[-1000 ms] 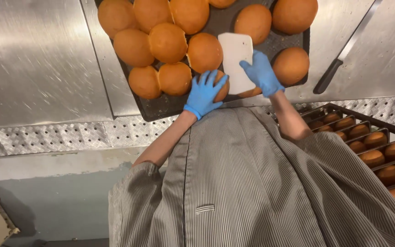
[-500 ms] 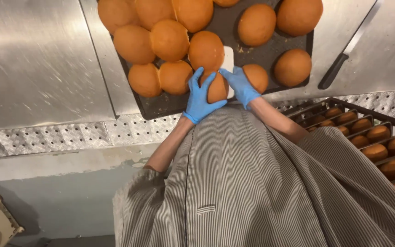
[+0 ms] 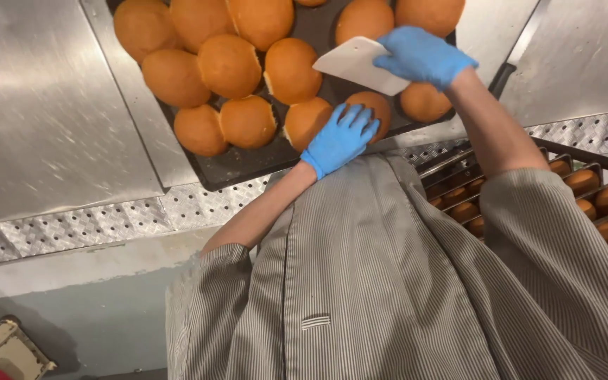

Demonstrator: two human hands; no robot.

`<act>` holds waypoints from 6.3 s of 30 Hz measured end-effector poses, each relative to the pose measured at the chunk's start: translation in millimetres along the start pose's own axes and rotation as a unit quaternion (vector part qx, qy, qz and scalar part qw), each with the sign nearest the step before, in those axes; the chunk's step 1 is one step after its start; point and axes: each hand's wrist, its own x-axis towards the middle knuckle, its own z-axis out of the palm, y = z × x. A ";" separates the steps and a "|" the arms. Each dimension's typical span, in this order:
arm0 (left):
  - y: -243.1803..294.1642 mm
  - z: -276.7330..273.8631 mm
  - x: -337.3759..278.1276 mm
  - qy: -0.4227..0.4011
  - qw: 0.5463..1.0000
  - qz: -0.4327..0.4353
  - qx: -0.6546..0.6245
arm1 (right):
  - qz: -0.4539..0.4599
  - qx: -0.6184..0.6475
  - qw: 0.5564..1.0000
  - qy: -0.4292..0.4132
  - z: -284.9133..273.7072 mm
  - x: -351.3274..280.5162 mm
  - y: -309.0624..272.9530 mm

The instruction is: Using a bread knife to score cross-shaped patterns into the tops of baked buns on a tray.

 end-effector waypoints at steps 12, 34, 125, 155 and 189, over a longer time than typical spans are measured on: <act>21.2 50.7 45.5 -0.103 0.994 -0.038 -0.004 | -0.057 -0.211 0.970 -0.105 28.5 48.1 62.3; 19.8 11.7 -4.0 -0.214 0.887 -0.387 -0.137 | -0.060 -0.009 0.995 -0.075 29.1 -2.3 11.2; -100.4 -136.8 48.8 0.300 0.239 -0.147 -0.912 | 0.017 0.288 0.896 0.338 18.8 -116.7 -165.3; -86.1 -119.2 57.6 0.339 0.182 -0.164 -0.909 | -0.059 0.171 0.924 0.336 10.6 -77.3 -194.8; -102.0 -138.4 49.5 0.337 0.239 -0.078 -0.907 | -0.075 0.263 0.891 0.362 -9.3 -79.5 -212.3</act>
